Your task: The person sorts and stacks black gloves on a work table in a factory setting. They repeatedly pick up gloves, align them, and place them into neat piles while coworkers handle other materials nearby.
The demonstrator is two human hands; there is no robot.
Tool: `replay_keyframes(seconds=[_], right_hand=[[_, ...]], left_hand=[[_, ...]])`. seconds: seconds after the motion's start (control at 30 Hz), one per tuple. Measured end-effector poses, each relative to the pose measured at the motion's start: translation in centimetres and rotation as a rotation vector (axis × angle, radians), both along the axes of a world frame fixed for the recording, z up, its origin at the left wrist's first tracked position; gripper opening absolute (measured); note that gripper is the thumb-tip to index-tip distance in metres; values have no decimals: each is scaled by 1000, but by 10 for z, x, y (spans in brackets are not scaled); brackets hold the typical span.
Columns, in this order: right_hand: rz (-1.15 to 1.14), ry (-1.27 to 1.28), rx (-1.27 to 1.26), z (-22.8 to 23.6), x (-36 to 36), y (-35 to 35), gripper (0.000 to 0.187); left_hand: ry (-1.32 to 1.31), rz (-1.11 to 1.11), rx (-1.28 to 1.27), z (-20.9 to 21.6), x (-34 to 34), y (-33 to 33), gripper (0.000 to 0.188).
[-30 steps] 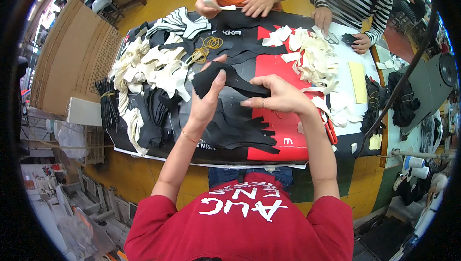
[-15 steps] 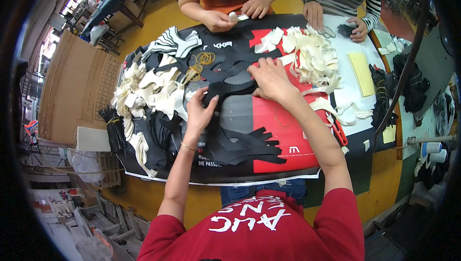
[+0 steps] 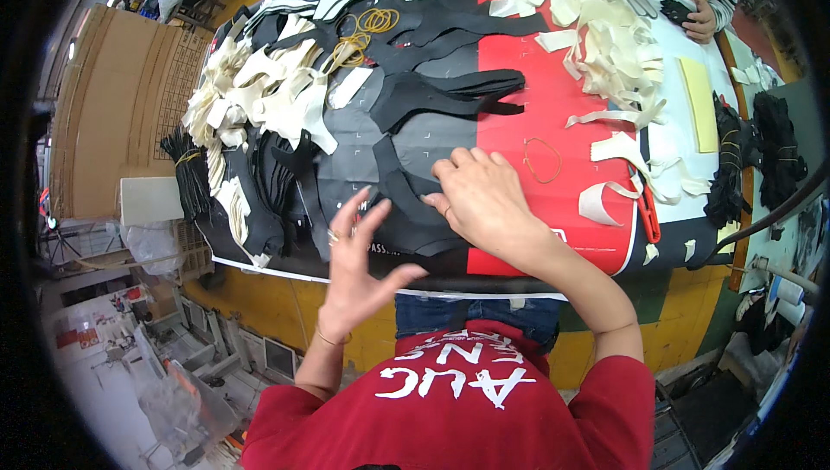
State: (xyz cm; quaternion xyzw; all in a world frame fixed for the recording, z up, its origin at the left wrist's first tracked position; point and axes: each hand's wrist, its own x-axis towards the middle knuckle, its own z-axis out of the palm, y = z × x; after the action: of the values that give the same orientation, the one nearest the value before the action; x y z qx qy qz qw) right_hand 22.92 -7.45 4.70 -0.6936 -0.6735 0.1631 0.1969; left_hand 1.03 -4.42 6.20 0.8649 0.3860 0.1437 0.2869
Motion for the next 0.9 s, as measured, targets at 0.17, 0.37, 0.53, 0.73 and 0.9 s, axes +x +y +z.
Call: replay_keyframes(seconds=[0.17,0.37,0.53,0.73,0.9], right_hand=[[63,36,-65,-5,-9,14,21],[70,95,-223,18,34,18,20],[230,144,-190,8,35,8,30],[47,193,-131,5,17,-5,56],[-36,226,-215,5,-34,-38,50]], left_hand=[[6,-48,41,-28,4,-17,78],[65,-57,60,-41,8,-14,65],[31,-28,58,-45,9,-17,67],[-280,329,18,-48,-1,-55,65],[-689,589,-589,-64,-9,-103,55]])
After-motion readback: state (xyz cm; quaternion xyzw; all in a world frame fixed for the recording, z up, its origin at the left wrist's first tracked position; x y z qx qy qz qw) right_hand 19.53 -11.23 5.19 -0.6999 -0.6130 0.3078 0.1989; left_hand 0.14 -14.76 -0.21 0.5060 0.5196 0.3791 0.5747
